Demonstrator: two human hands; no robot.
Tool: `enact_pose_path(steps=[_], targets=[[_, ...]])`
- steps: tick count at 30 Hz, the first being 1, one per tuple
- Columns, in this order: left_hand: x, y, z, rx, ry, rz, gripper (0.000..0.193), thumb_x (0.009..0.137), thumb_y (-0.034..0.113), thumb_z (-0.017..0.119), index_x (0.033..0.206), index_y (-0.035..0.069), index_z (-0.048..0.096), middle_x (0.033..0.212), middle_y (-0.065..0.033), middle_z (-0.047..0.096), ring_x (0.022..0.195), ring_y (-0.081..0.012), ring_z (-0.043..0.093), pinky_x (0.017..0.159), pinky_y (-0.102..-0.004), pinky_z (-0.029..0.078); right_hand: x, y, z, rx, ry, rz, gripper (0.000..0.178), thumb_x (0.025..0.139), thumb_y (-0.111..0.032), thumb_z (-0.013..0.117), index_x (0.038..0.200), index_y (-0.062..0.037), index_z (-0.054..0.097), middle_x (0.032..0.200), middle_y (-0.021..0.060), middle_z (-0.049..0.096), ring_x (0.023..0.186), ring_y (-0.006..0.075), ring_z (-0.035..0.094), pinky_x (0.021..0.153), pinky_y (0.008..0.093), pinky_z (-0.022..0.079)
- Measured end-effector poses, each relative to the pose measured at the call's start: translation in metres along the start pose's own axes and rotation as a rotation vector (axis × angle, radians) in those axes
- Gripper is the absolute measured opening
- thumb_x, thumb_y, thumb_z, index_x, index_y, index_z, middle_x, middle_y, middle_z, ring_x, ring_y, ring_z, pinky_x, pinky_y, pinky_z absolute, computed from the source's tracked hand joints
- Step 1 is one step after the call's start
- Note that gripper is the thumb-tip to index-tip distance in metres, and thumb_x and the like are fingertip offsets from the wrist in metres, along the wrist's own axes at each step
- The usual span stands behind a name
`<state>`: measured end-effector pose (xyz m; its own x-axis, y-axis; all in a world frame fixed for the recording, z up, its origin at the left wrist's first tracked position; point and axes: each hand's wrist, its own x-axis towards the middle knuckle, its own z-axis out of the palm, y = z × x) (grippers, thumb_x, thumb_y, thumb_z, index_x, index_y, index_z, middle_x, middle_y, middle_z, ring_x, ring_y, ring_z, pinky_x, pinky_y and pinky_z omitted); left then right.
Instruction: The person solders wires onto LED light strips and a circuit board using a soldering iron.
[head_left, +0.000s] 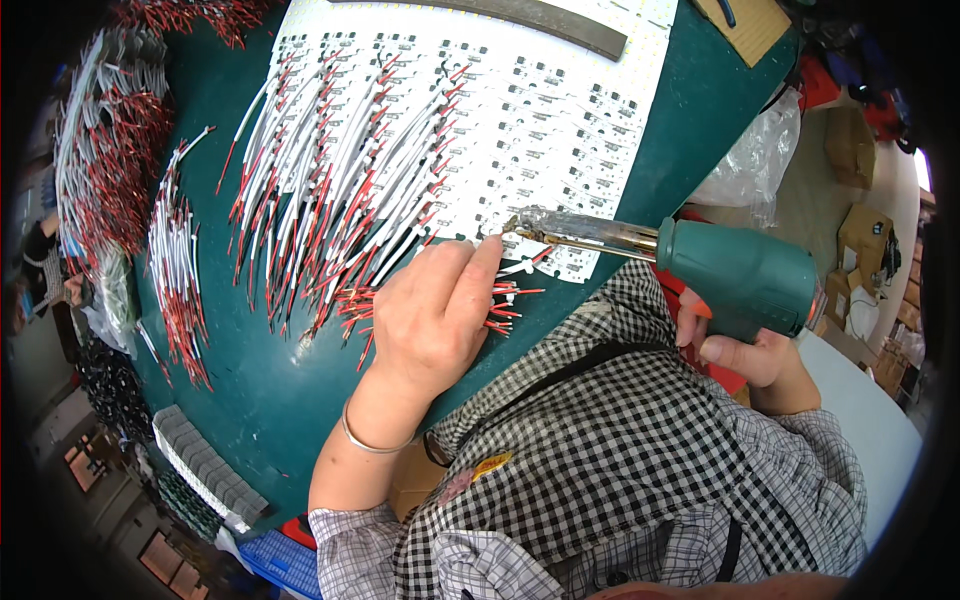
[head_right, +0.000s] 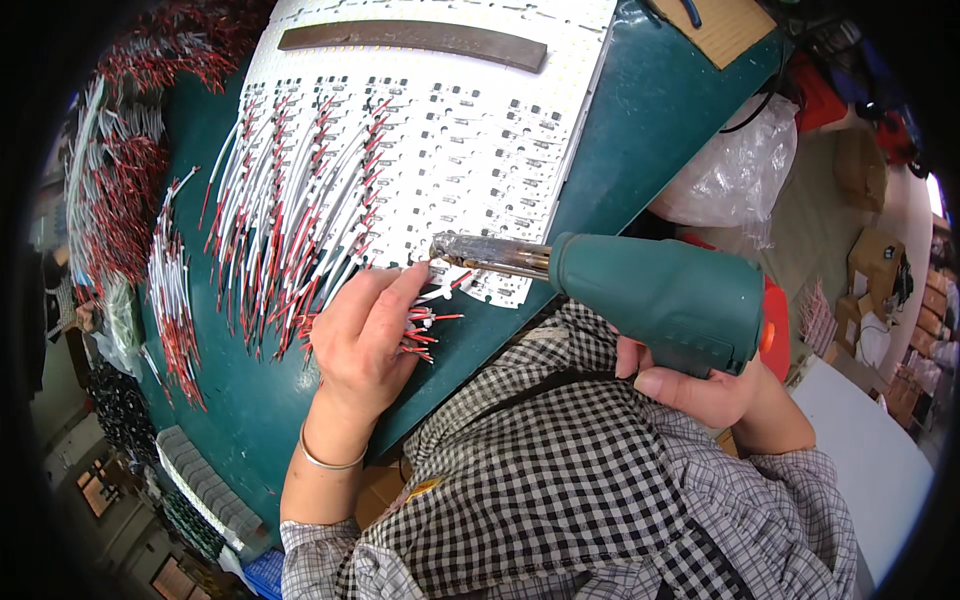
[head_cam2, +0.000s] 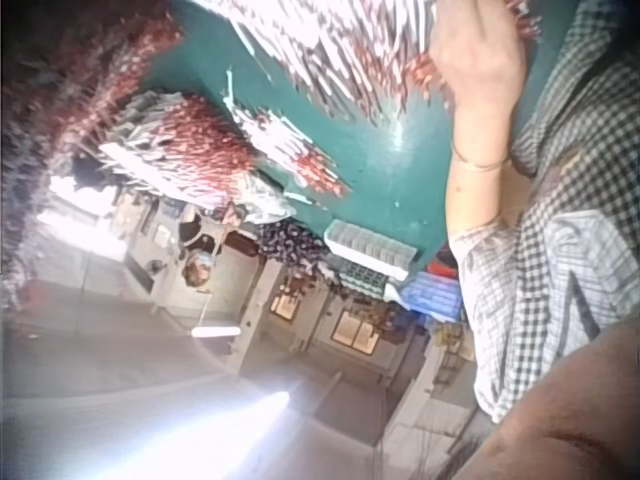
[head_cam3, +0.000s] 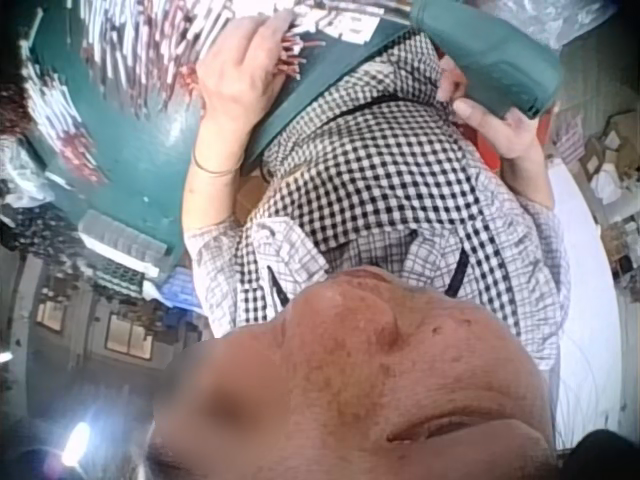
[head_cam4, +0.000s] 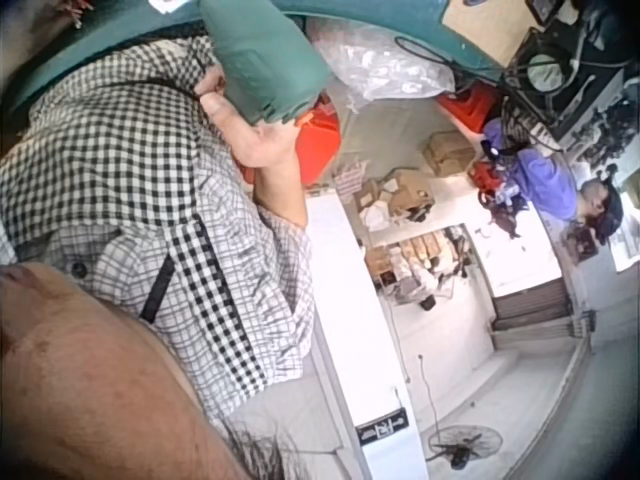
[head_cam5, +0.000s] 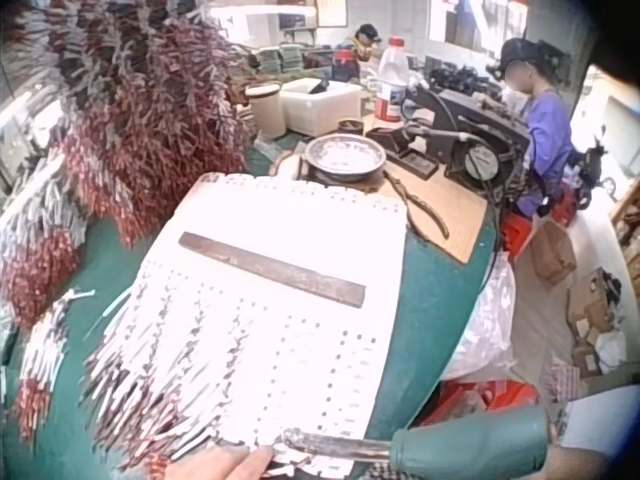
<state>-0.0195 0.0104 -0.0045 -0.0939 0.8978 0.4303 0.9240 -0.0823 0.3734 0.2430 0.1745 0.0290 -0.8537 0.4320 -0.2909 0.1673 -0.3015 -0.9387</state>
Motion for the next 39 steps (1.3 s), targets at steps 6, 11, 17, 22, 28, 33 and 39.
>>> enact_pose_path(steps=[6, 11, 17, 22, 28, 33, 39], targets=[[0.002, 0.004, -0.002, 0.071, -0.03, -0.011, 0.03, 0.07, 0.0, 0.062, 0.1, -0.004, 0.062, 0.08, -0.0094, 0.055, 0.065, -0.0208, 0.058, 0.053, -0.0298, 0.047, 0.0, 0.002, -0.007, -0.211, -0.083, -0.097, 0.056, 0.073, -0.015, 0.071, 0.121, 0.0025, 0.049, 0.082, 0.0132, 0.061, 0.068, 0.0165, 0.058, 0.06, 0.0258, 0.049], [0.004, 0.007, -0.004, 0.082, -0.075, -0.019, 0.03, 0.071, 0.001, 0.061, 0.101, -0.004, 0.062, 0.08, -0.0088, 0.054, 0.065, -0.0203, 0.056, 0.052, -0.0294, 0.046, -0.005, -0.016, -0.001, 0.168, 0.178, 0.045, 0.051, 0.071, -0.011, 0.072, 0.114, 0.0082, 0.052, 0.1, 0.0152, 0.059, 0.069, 0.0171, 0.06, 0.055, 0.0244, 0.05], [0.008, 0.012, -0.009, 0.092, -0.098, -0.093, 0.037, 0.065, -0.003, 0.062, 0.102, -0.002, 0.063, 0.083, -0.0102, 0.058, 0.068, -0.0234, 0.058, 0.056, -0.0323, 0.048, 0.007, -0.018, -0.004, 0.15, 0.242, -0.086, 0.068, 0.069, -0.022, 0.077, 0.117, 0.0136, 0.046, 0.108, 0.02, 0.054, 0.062, 0.0159, 0.059, 0.043, 0.0236, 0.047], [0.016, 0.022, -0.032, 0.121, -0.003, -0.169, 0.042, 0.068, -0.011, 0.066, 0.109, -0.002, 0.063, 0.079, -0.01, 0.061, 0.068, -0.0221, 0.061, 0.061, -0.0307, 0.05, 0.009, -0.021, -0.008, 0.155, 0.213, -0.113, 0.068, 0.069, -0.023, 0.077, 0.116, 0.0151, 0.046, 0.103, 0.0197, 0.056, 0.057, 0.0153, 0.058, 0.043, 0.0231, 0.047], [0.013, 0.003, -0.029, 0.012, 0.093, -0.224, 0.017, 0.074, -0.009, 0.065, 0.087, 0.0, 0.059, 0.078, -0.0086, 0.064, 0.061, -0.021, 0.062, 0.058, -0.0274, 0.05, 0.013, -0.021, -0.011, 0.167, 0.196, -0.117, 0.069, 0.069, -0.022, 0.077, 0.117, 0.0149, 0.045, 0.104, 0.0197, 0.056, 0.058, 0.0154, 0.058, 0.044, 0.0227, 0.047], [0.003, 0.004, -0.019, 0.038, -0.008, -0.294, 0.019, 0.069, -0.007, 0.071, 0.083, 0.002, 0.06, 0.076, -0.0103, 0.065, 0.06, -0.0212, 0.063, 0.055, -0.0281, 0.049, 0.014, -0.017, -0.008, 0.181, 0.23, -0.135, 0.069, 0.068, -0.02, 0.077, 0.119, 0.0133, 0.045, 0.11, 0.0203, 0.054, 0.063, 0.0161, 0.06, 0.045, 0.0228, 0.048], [0.006, 0.002, -0.013, -0.059, 0.154, -0.166, 0.042, 0.053, -0.01, 0.065, 0.093, 0.001, 0.067, 0.075, -0.0094, 0.058, 0.058, -0.0202, 0.055, 0.051, -0.029, 0.045, 0.012, -0.015, -0.013, 0.186, 0.21, -0.106, 0.071, 0.067, -0.019, 0.076, 0.121, 0.0126, 0.043, 0.113, 0.021, 0.053, 0.066, 0.0168, 0.061, 0.045, 0.0227, 0.049]])
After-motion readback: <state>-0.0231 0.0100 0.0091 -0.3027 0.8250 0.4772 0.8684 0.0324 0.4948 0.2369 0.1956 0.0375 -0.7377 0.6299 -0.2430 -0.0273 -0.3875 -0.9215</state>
